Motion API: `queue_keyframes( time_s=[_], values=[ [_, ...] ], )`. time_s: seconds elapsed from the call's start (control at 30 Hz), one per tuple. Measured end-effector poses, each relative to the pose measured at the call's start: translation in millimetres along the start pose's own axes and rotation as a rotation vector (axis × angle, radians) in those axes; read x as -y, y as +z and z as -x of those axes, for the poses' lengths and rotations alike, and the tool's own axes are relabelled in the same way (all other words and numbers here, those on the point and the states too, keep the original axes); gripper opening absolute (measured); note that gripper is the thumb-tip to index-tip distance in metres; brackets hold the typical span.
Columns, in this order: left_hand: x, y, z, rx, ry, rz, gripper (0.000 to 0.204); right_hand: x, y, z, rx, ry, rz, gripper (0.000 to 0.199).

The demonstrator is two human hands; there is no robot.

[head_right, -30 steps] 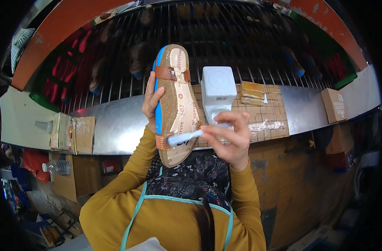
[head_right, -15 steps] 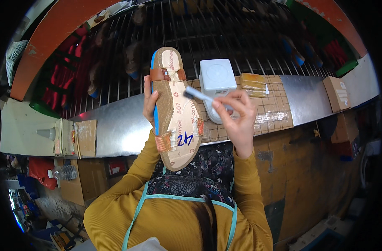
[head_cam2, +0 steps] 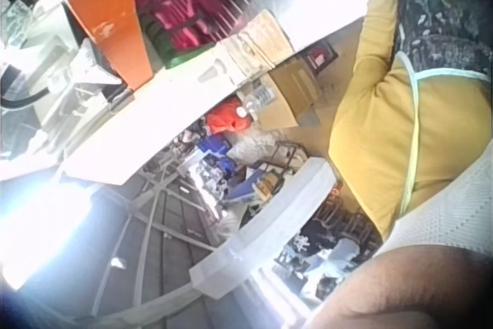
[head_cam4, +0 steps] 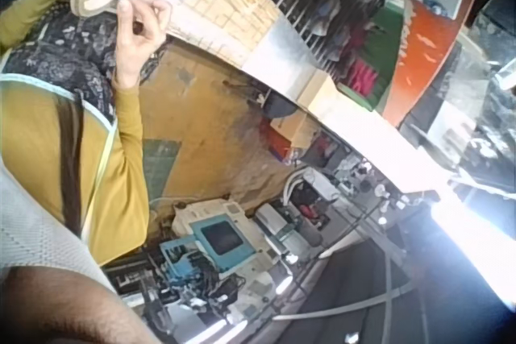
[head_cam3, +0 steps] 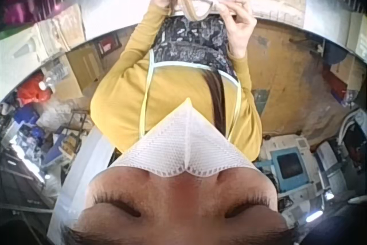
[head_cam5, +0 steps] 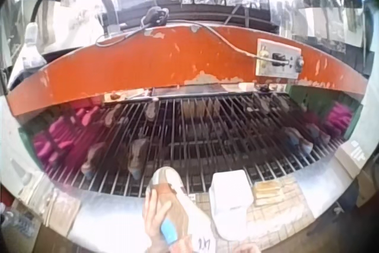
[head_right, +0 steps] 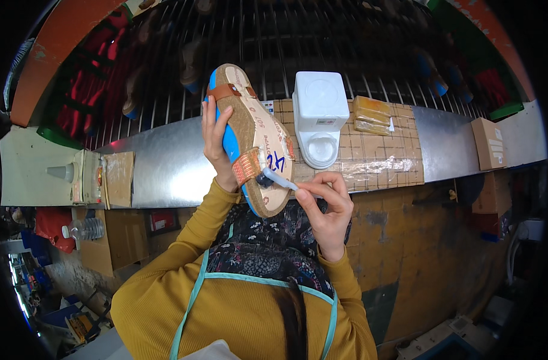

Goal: The person applies glue to the sole of a sandal using a small brush, repeatedly dipping the brush into a white container and spreading the adhesive along the edges and surface. The person also wipes the brush on a piece of cardboard and briefly cleans the metal workbench with a cloth.

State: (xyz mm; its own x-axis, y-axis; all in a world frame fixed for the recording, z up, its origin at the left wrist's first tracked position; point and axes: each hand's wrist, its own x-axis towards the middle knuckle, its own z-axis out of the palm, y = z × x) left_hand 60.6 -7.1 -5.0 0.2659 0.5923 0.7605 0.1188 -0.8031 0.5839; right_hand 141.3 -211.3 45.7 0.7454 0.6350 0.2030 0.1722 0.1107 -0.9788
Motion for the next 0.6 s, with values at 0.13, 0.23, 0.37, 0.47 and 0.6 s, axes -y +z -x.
queue_keyframes(
  time_s=[0.13, 0.23, 0.37, 0.47, 0.6],
  values=[
    [-4, -1, -1, -0.003, 0.024, -0.032, 0.054, 3, 5, -6, -0.023, -0.069, 0.069, 0.013],
    [-1, -3, 1, -0.006, 0.052, -0.08, 0.056, 1, 6, -10, -0.031, -0.131, 0.149, 0.013],
    [2, -3, 2, -0.013, 0.083, -0.108, 0.055, 1, 10, -17, -0.073, -0.199, 0.2, 0.014],
    [2, -2, 0, -0.018, 0.098, -0.098, 0.055, 1, 11, -20, -0.133, -0.271, 0.253, 0.016],
    [3, -4, -1, -0.024, 0.085, -0.084, 0.053, -1, 2, -21, -0.069, -0.326, 0.321, 0.019]
  ],
)
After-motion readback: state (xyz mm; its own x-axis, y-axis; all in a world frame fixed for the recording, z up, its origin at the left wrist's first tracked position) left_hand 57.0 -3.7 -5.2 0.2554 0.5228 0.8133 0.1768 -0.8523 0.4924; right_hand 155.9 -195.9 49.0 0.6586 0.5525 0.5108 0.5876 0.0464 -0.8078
